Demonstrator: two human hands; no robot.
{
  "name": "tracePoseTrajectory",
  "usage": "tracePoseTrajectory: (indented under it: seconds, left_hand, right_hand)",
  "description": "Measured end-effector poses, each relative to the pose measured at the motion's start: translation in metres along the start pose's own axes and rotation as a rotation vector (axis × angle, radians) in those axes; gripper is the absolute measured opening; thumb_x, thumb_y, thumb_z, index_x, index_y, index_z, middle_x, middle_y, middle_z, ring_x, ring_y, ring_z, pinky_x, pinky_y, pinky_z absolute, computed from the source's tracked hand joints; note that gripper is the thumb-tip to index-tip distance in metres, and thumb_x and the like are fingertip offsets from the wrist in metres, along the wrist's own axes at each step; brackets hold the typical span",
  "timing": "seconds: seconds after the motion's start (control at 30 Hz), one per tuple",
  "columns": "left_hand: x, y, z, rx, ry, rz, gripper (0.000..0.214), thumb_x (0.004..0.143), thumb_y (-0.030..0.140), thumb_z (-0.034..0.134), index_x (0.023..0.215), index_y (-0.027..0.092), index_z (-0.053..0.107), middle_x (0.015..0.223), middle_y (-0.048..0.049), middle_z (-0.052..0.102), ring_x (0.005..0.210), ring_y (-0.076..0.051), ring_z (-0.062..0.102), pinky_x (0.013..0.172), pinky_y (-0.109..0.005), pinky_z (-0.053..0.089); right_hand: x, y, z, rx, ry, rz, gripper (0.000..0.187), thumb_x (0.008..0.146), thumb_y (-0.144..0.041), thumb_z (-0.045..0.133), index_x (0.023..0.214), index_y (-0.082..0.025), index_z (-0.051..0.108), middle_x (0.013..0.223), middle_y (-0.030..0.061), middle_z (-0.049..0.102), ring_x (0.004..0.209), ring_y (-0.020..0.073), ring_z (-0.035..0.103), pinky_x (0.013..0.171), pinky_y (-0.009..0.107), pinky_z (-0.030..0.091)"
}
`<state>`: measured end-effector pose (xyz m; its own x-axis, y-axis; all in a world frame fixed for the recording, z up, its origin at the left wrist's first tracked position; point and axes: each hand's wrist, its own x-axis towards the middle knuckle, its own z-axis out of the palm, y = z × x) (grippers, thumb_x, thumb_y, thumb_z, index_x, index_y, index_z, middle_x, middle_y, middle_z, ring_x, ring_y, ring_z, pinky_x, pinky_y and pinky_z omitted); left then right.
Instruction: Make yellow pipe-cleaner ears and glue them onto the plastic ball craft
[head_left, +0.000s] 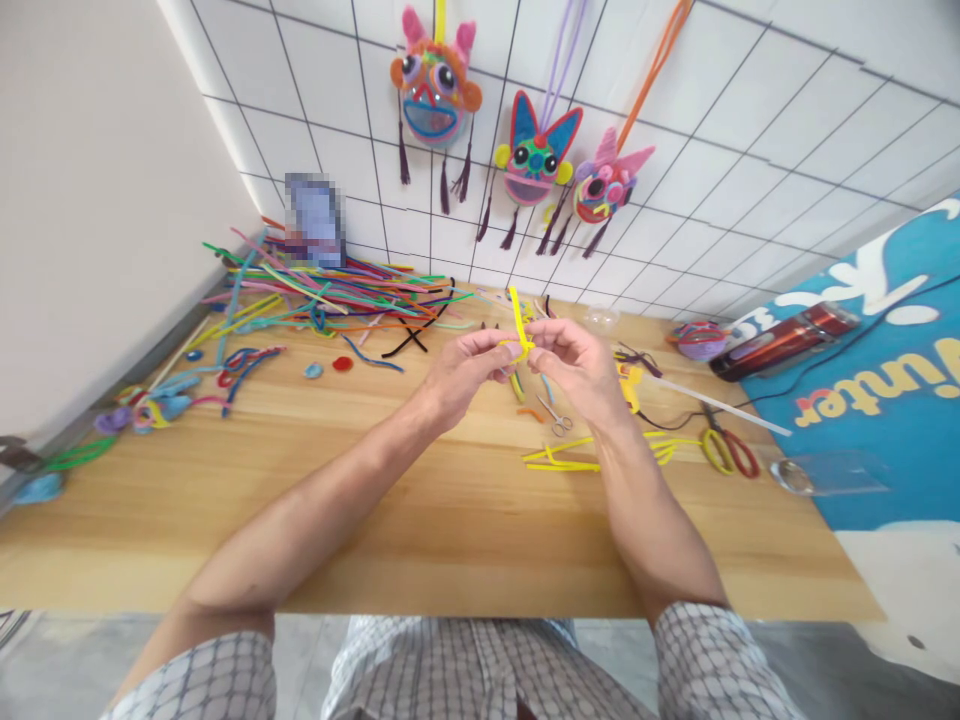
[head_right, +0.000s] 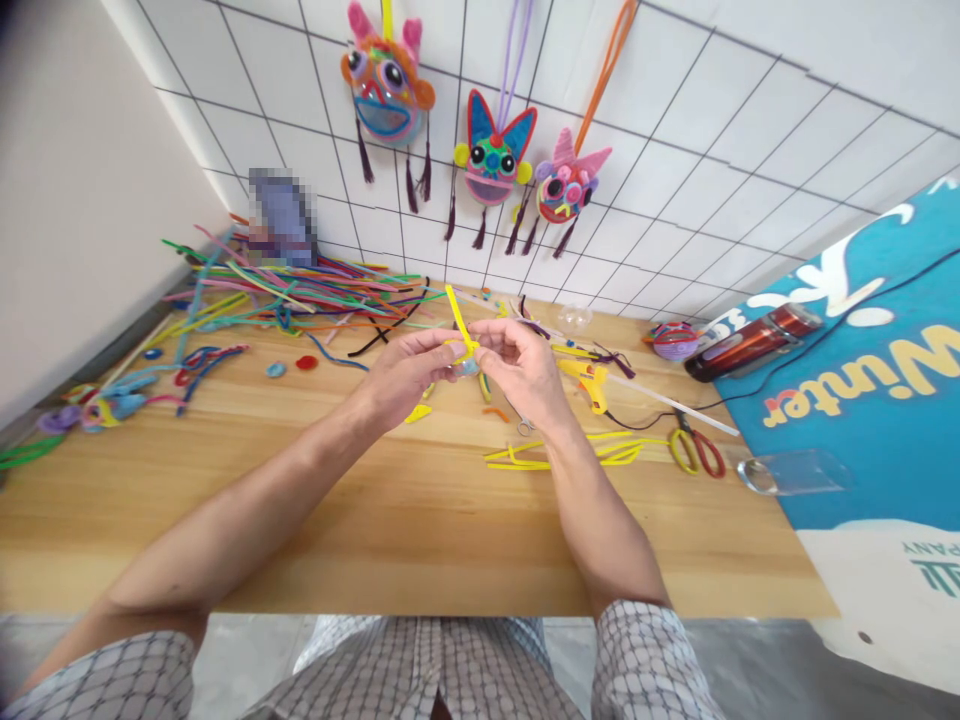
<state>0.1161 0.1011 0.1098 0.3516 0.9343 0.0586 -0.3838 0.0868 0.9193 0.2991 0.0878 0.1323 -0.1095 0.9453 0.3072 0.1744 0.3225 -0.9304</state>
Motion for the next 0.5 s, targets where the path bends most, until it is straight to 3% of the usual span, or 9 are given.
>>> tracePoseTrajectory:
  seconds: [0.27, 0.5]
  left_hand:
    - [0.0005, -0.0037, -0.0017, 0.038, -0.012, 0.038, 0.027, 0.077, 0.044, 0.090, 0.086, 0.020, 0.083, 0.079, -0.0017, 0.074, 0.071, -0.013, 0.060, 0.070, -0.029, 0.048]
    - [-0.0009, -0.0008, -0.0006, 0.081, 0.013, 0.048, 0.033, 0.071, 0.046, 0.094, 0.087, 0.019, 0.082, 0.074, 0.0003, 0.072, 0.070, -0.013, 0.059, 0.072, -0.029, 0.051]
  right_hand:
    - [-0.0019, 0.0038, 0.0030, -0.056, 0.033, -0.011, 0.032, 0.080, -0.040, 0.085, 0.105, -0.024, 0.072, 0.088, 0.0002, 0.072, 0.080, 0.0165, 0.067, 0.074, 0.032, 0.058]
    - [-0.0043, 0.0030, 0.0052, -0.102, 0.039, -0.041, 0.031, 0.083, -0.041, 0.084, 0.106, -0.025, 0.071, 0.088, -0.0006, 0.070, 0.079, 0.0159, 0.065, 0.072, 0.031, 0.054]
